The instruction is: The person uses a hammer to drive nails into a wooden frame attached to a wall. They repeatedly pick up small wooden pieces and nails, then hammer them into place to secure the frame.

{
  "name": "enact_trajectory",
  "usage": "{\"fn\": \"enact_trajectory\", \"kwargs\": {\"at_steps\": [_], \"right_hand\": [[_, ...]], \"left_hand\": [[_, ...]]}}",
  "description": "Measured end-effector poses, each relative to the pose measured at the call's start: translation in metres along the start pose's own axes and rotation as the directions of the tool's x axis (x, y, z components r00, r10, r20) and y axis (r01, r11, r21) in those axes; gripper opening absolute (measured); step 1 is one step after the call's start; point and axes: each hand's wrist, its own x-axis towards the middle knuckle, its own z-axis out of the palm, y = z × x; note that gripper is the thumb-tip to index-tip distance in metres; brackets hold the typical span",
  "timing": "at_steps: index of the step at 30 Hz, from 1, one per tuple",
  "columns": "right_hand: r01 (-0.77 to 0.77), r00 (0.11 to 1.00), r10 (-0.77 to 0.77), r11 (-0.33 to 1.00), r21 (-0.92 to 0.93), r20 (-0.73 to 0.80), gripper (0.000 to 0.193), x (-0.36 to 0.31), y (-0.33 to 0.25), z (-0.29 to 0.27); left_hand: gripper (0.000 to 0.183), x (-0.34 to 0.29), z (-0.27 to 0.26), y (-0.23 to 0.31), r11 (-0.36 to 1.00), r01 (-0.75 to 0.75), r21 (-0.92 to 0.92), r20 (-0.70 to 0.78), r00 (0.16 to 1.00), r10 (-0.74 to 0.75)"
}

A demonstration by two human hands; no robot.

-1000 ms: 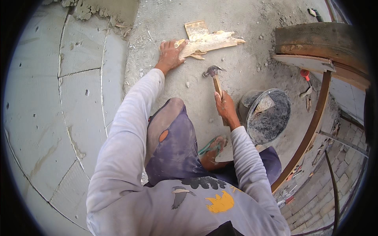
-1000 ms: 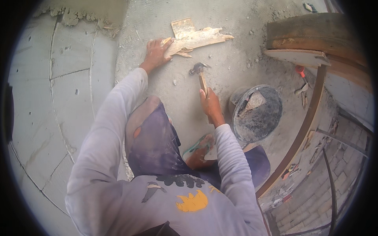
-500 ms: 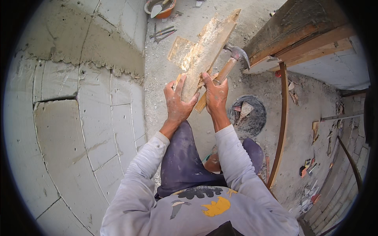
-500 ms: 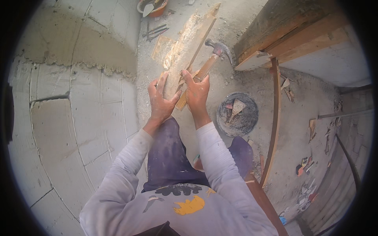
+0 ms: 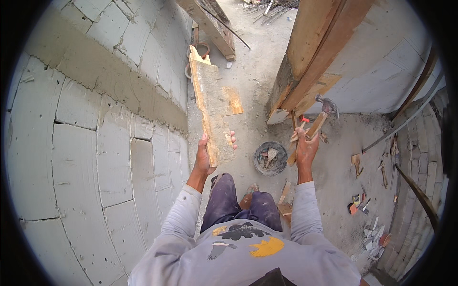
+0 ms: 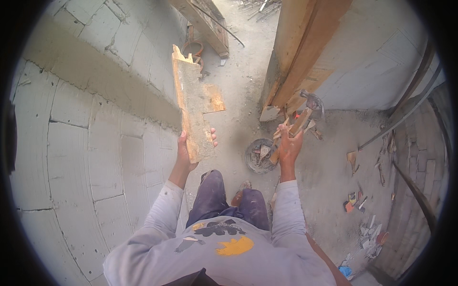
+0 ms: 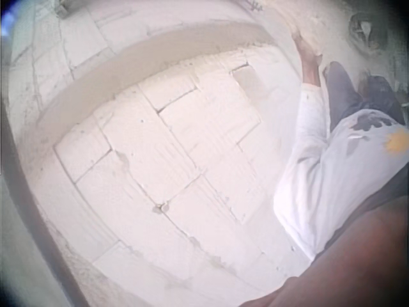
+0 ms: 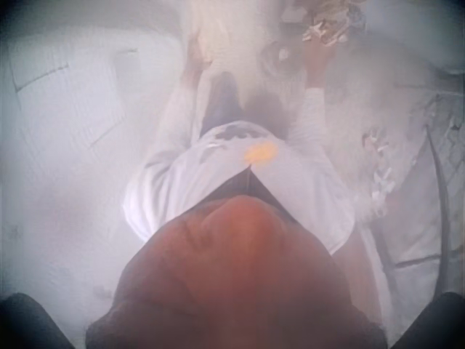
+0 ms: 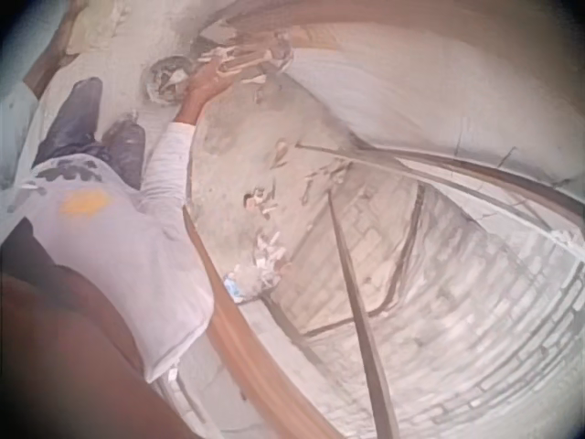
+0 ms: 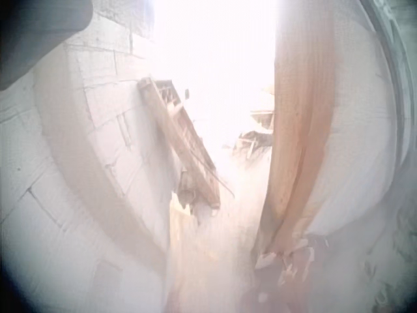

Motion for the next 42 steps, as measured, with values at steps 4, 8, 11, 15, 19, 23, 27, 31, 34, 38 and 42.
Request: {"fn": "enact_trajectory", "kwargs": {"at_steps": [4, 8, 11, 15, 19, 23, 27, 31, 34, 38, 42], "right_hand": [[0.073, 0.916, -0.243, 0.884, -0.462, -0.319, 0.036, 0.017, -0.077, -0.117], [0.184, 0.896, -0.281, 0.94, -0.288, -0.344, 0.03, -0.004, -0.142, -0.137], [0.404, 0.888, -0.379, 0.913, 0.051, -0.261, 0.024, -0.018, -0.159, -0.112], [0.475, 0.879, -0.412, 0.805, 0.356, -0.24, 0.022, -0.041, -0.218, -0.077], [0.523, 0.853, -0.445, 0.717, 0.461, -0.274, 0.025, -0.037, -0.267, -0.083], [0.522, 0.84, -0.417, 0.795, 0.308, -0.347, 0.024, -0.015, -0.278, -0.111], [0.583, 0.796, -0.499, 0.784, 0.212, -0.343, 0.025, 0.035, -0.287, -0.14], [0.613, 0.758, -0.575, 0.789, 0.037, -0.308, 0.04, 0.081, -0.311, -0.164], [0.594, 0.789, -0.56, 0.8, 0.081, -0.254, 0.049, 0.11, -0.334, -0.179], [0.725, 0.687, -0.698, 0.637, 0.263, -0.203, 0.049, 0.157, -0.374, -0.187], [0.759, 0.633, -0.758, 0.571, 0.313, -0.155, 0.05, 0.196, -0.411, -0.187]], "left_hand": [[0.081, -0.024, 0.076, 0.047, 0.997, 0.071, -0.026, 0.217, 0.974, -0.064], [0.077, -0.004, 0.137, 0.061, 0.983, 0.068, 0.168, 0.442, 0.887, -0.137], [0.072, 0.034, 0.21, 0.072, 0.793, -0.368, 0.486, 0.524, 0.849, 0.073], [0.066, 0.062, 0.308, 0.074, 0.629, -0.552, 0.547, 0.658, 0.748, 0.085], [0.064, 0.09, 0.37, 0.06, 0.545, -0.702, 0.459, 0.781, 0.611, 0.129], [0.064, 0.108, 0.413, 0.042, 0.438, -0.797, 0.415, 0.834, 0.526, 0.169], [0.061, 0.127, 0.448, 0.021, 0.388, -0.812, 0.435, 0.818, 0.537, 0.207], [0.051, 0.149, 0.494, 0.001, 0.24, -0.87, 0.431, 0.751, 0.493, 0.439], [0.041, 0.172, 0.532, 0.005, 0.358, -0.823, 0.442, 0.633, 0.569, 0.525], [0.028, 0.2, 0.586, 0.018, 0.357, -0.855, 0.378, 0.496, 0.512, 0.701], [0.024, 0.222, 0.637, 0.052, 0.253, -0.919, 0.301, 0.466, 0.373, 0.802]]}}
